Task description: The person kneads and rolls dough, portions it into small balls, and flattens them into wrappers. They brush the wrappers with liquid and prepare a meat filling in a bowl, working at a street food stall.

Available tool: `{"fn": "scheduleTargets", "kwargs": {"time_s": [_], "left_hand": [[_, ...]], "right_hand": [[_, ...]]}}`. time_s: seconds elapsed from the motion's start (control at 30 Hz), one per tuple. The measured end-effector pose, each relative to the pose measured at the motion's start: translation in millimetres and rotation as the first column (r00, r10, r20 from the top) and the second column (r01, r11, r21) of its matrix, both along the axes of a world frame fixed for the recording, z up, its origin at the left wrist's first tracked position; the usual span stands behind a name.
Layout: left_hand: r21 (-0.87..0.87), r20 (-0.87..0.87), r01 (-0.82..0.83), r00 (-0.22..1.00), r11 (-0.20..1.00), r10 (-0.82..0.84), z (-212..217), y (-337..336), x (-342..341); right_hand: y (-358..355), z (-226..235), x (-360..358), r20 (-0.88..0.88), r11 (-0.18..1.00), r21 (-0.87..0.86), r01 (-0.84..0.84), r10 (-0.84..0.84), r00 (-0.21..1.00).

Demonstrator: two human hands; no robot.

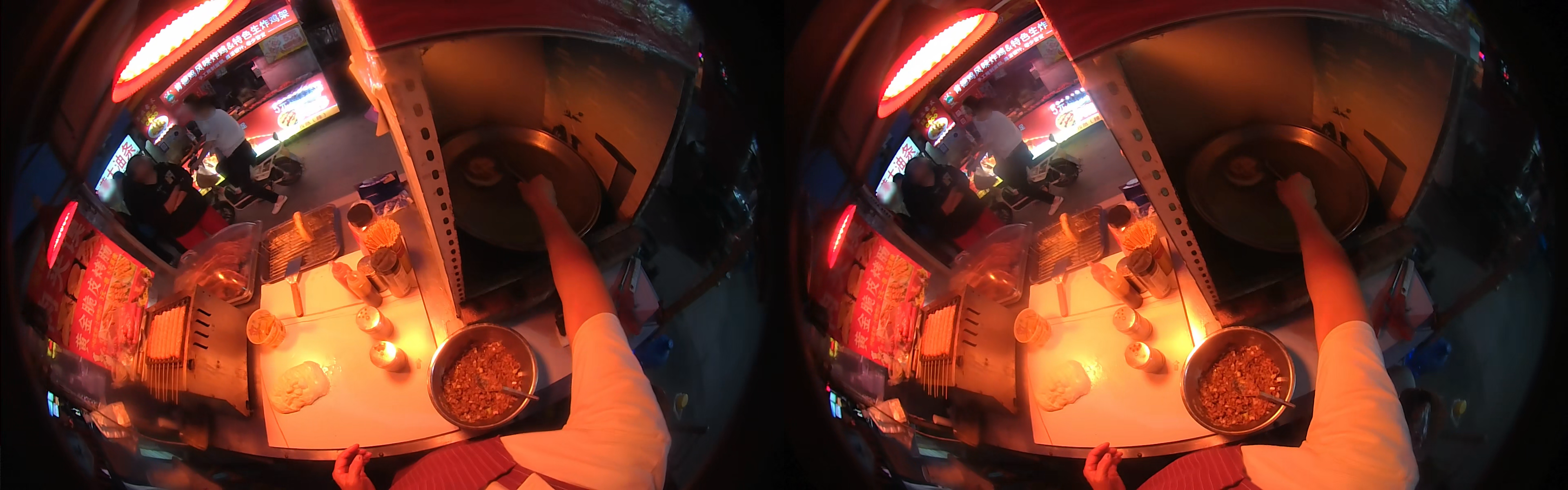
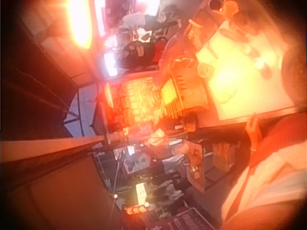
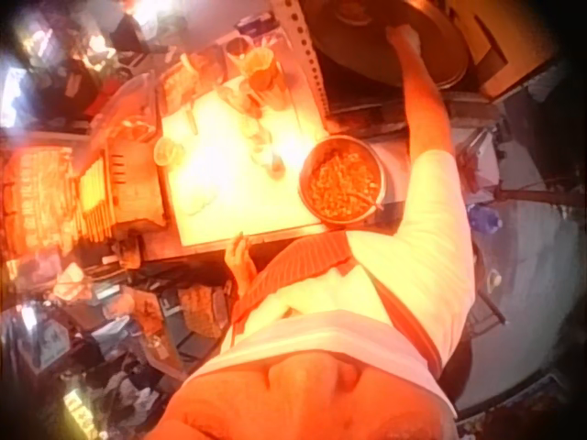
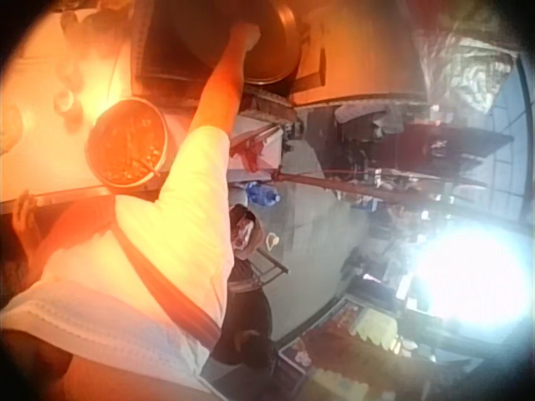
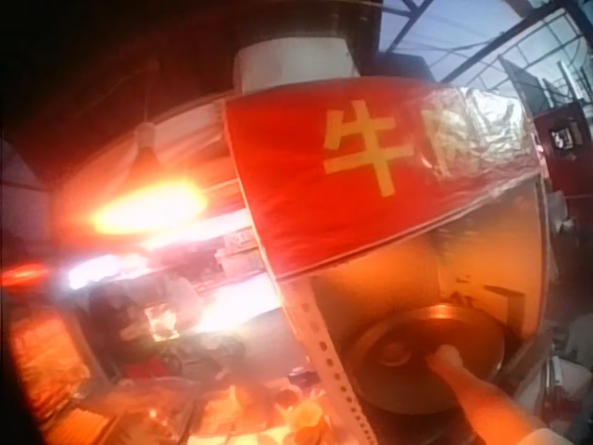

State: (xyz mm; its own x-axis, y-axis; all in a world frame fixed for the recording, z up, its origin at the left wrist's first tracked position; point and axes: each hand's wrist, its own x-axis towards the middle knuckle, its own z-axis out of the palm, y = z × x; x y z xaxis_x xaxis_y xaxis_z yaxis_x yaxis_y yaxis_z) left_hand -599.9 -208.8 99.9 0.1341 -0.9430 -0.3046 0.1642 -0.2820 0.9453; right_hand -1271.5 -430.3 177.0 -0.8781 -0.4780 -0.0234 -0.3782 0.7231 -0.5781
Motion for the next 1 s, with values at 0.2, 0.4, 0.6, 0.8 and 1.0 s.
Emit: {"fn": "scheduleTargets", "kwargs": {"time_s": [0.2, 0.4, 0.6, 0.8, 1.0], "left_hand": [[-0.033, 0.155, 0.117, 0.982, 0.993, -0.110, 6.4, -12.6, -9.3], [-0.027, 0.068, 0.115, 0.991, 0.993, -0.113, 9.8, -22.2, -18.0], [-0.148, 0.379, 0.276, 0.903, 0.950, -0.203, 32.8, -20.9, -38.0], [-0.038, 0.190, 0.133, 0.974, 0.990, -0.123, 23.7, -25.8, -26.7], [0.041, 0.144, 0.056, 0.988, 0.998, -0.061, 16.4, -16.1, -12.9]], "right_hand": [[21.8, 20.8, 7.3, 0.094, 0.987, -0.024, -0.157, 0.158, 0.983], [51.1, 30.6, -1.1, 0.432, 0.961, -0.277, -0.017, 0.140, 0.891], [32.2, -3.2, -22.5, 0.689, 0.936, -0.342, 0.088, 0.186, 0.701], [-45.3, -52.5, -9.7, 0.742, 0.743, -0.625, 0.240, 0.469, 0.479], [-98.0, -65.9, 3.0, 0.809, 0.705, -0.570, 0.423, 0.392, 0.437]]}}
